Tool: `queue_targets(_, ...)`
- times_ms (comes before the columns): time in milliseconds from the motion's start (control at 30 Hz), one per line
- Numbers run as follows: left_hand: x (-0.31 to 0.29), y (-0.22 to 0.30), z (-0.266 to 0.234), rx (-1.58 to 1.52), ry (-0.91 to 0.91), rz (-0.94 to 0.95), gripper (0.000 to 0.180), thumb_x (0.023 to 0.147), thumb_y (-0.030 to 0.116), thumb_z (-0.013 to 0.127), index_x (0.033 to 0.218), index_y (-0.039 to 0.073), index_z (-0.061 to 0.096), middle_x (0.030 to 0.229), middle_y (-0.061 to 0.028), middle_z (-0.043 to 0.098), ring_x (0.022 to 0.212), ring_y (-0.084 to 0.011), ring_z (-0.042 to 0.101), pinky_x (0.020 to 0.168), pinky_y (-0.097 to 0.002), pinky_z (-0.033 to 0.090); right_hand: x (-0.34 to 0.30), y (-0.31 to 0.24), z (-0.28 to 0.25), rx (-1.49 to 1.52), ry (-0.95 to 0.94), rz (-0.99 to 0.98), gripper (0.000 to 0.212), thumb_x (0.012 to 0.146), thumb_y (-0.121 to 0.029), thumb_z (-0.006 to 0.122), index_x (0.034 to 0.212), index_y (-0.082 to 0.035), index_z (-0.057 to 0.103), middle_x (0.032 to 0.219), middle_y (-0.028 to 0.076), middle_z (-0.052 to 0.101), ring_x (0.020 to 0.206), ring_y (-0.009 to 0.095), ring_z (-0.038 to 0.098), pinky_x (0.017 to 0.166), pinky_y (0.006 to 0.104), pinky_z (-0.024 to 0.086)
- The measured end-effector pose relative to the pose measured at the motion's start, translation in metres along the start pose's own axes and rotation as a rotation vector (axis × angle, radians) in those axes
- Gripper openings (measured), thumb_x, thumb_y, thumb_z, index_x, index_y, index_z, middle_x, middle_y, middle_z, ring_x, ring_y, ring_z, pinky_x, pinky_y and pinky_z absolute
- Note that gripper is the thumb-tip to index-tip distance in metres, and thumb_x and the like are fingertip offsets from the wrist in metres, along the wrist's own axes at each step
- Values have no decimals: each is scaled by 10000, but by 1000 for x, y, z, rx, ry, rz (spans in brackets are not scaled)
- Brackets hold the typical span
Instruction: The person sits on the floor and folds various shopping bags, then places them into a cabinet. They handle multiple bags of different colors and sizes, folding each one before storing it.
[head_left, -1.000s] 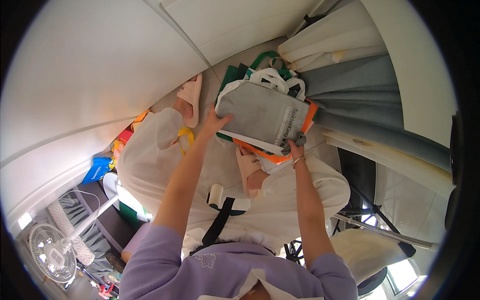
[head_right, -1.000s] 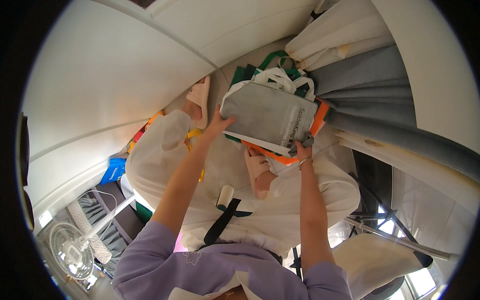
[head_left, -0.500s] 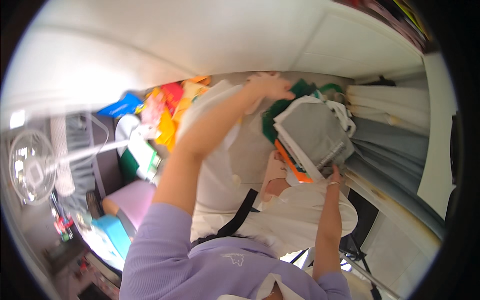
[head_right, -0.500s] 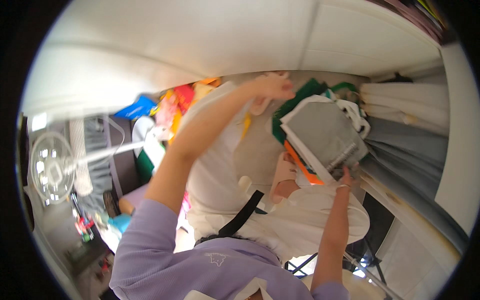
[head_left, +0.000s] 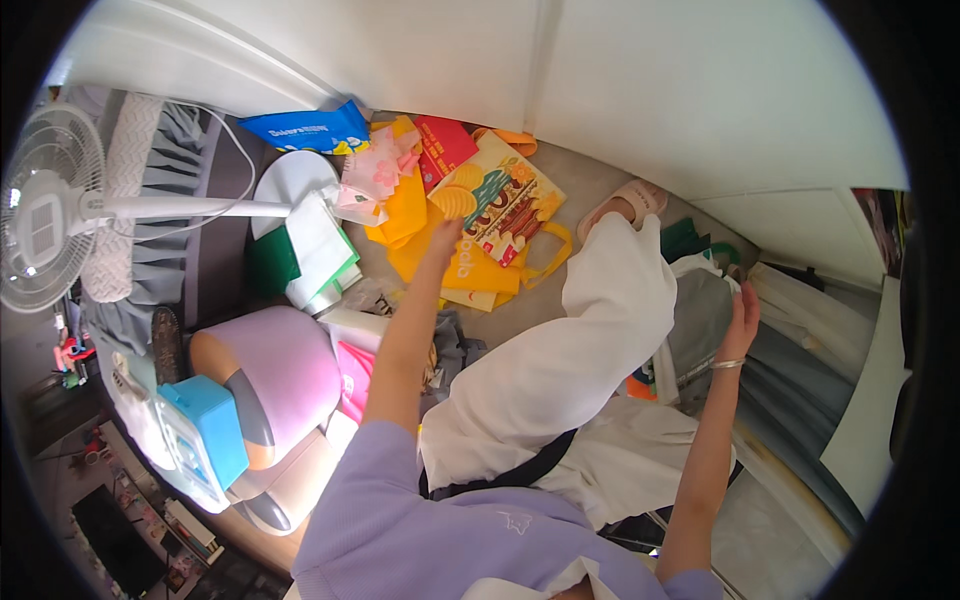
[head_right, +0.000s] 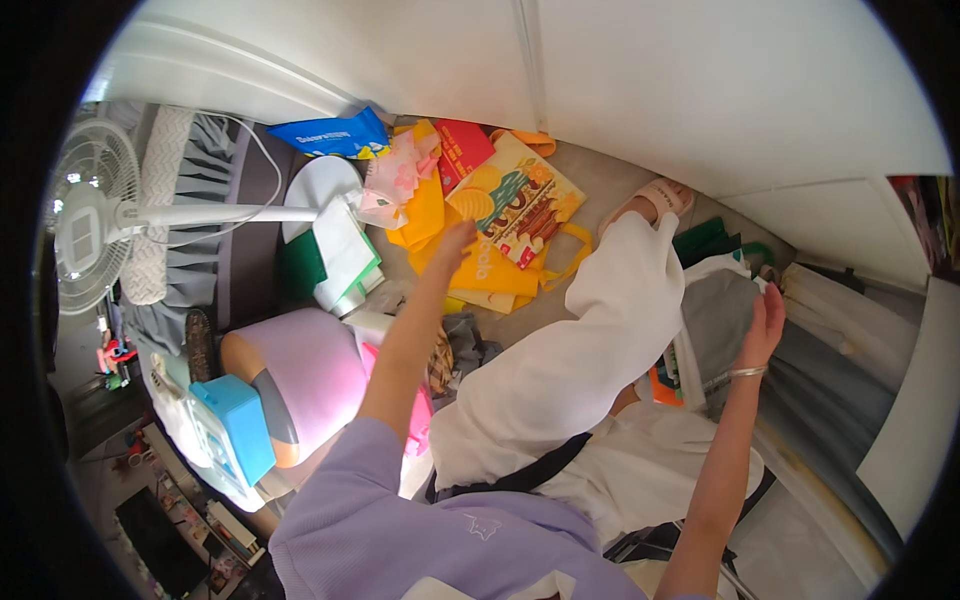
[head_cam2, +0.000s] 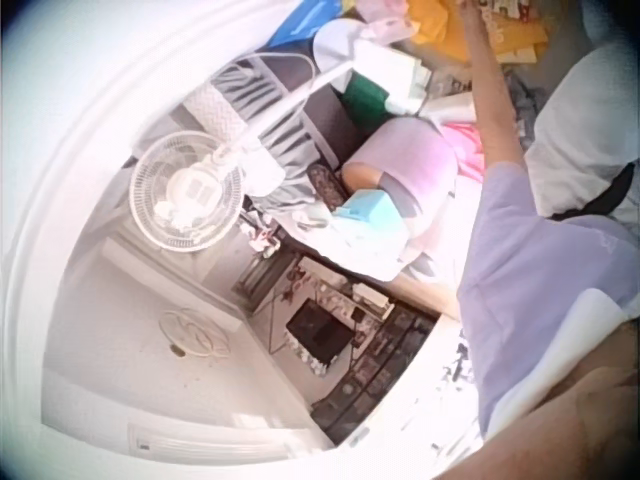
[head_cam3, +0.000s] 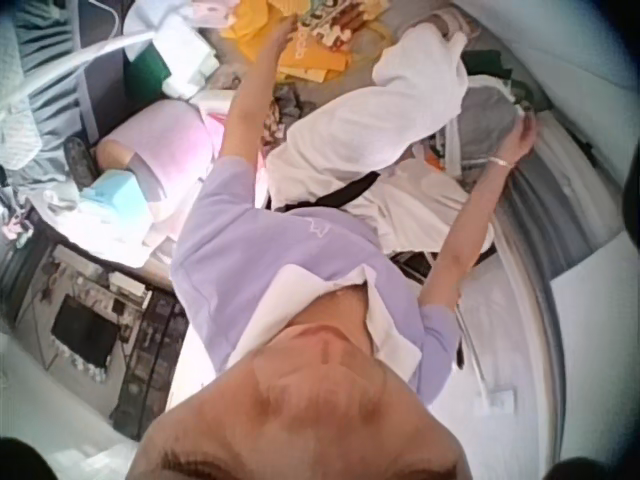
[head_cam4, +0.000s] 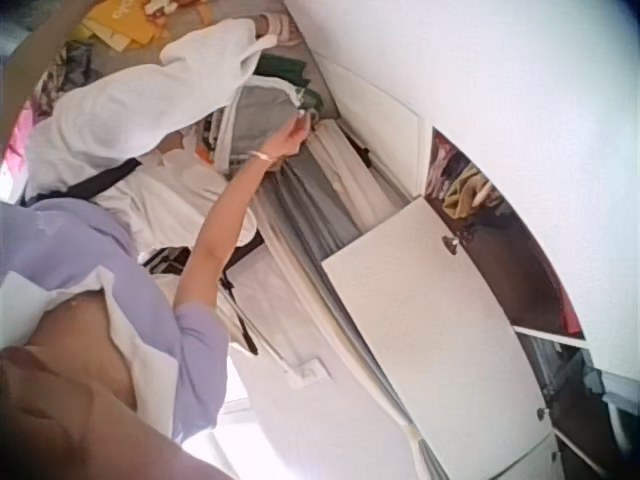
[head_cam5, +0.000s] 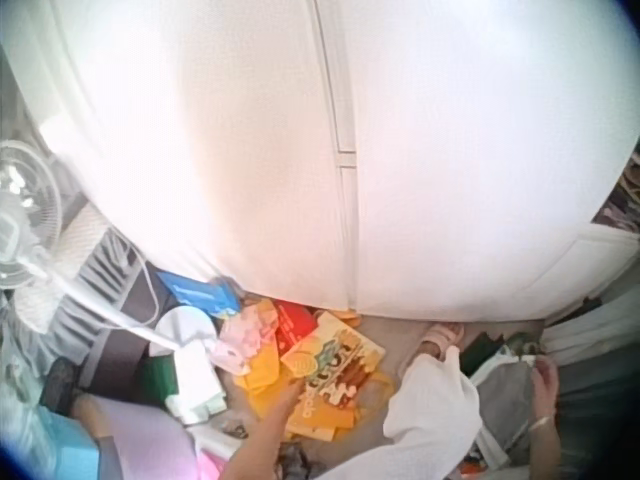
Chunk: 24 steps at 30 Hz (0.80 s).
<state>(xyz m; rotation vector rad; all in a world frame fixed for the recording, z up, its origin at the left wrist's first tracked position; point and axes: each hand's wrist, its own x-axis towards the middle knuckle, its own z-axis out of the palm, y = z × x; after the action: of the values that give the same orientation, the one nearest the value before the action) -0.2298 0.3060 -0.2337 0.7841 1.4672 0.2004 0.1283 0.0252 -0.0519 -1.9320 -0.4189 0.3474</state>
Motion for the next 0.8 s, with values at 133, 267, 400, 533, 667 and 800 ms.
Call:
queue_targets(133,34,-67,25,-227,105,-240,643,692,397,525,1180,73,260,1148,-93,327,1013,-244,354,811,-441,245,5,-67,53,84,-178,-45,283,783,-129,441,1044,-20,436,1080,68,441,976,144,411,856,258,290)
queue_targets(267,46,-55,46,-453,162,-322,681,648,351,580,1153,23,262,1128,-143,346,1015,-249,365,799,-399,301,-1,-108,89,65,-310,-8,262,782,-105,441,1030,-20,445,1068,62,454,985,136,409,860,251,293)
queue_targets(400,62,-50,44,-486,76,-246,520,646,308,591,1029,10,404,978,-118,465,916,-200,431,763,-311,328,-8,-126,115,102,-433,4,242,773,-65,429,1009,-20,458,1084,81,444,1004,146,399,870,254,280)
queue_targets(533,49,-50,57,-263,-52,99,411,659,260,582,949,0,450,865,-101,502,852,-192,459,708,-288,356,-25,-143,151,112,-574,16,237,756,-31,432,990,-12,461,1098,97,432,1023,161,386,880,264,263)
queue_targets(667,27,-97,43,77,446,192,376,707,219,536,980,-9,413,929,-125,482,870,-218,459,712,-300,380,-32,-131,174,138,-679,26,238,749,-43,455,985,-9,461,1076,89,443,1023,160,383,878,268,261)
queue_targets(800,37,-149,12,-911,732,-56,348,727,223,525,961,-7,406,915,-115,495,803,-244,495,657,-325,422,-37,-133,188,94,-757,8,233,748,-66,471,975,-12,471,1030,67,468,999,146,398,861,257,276)
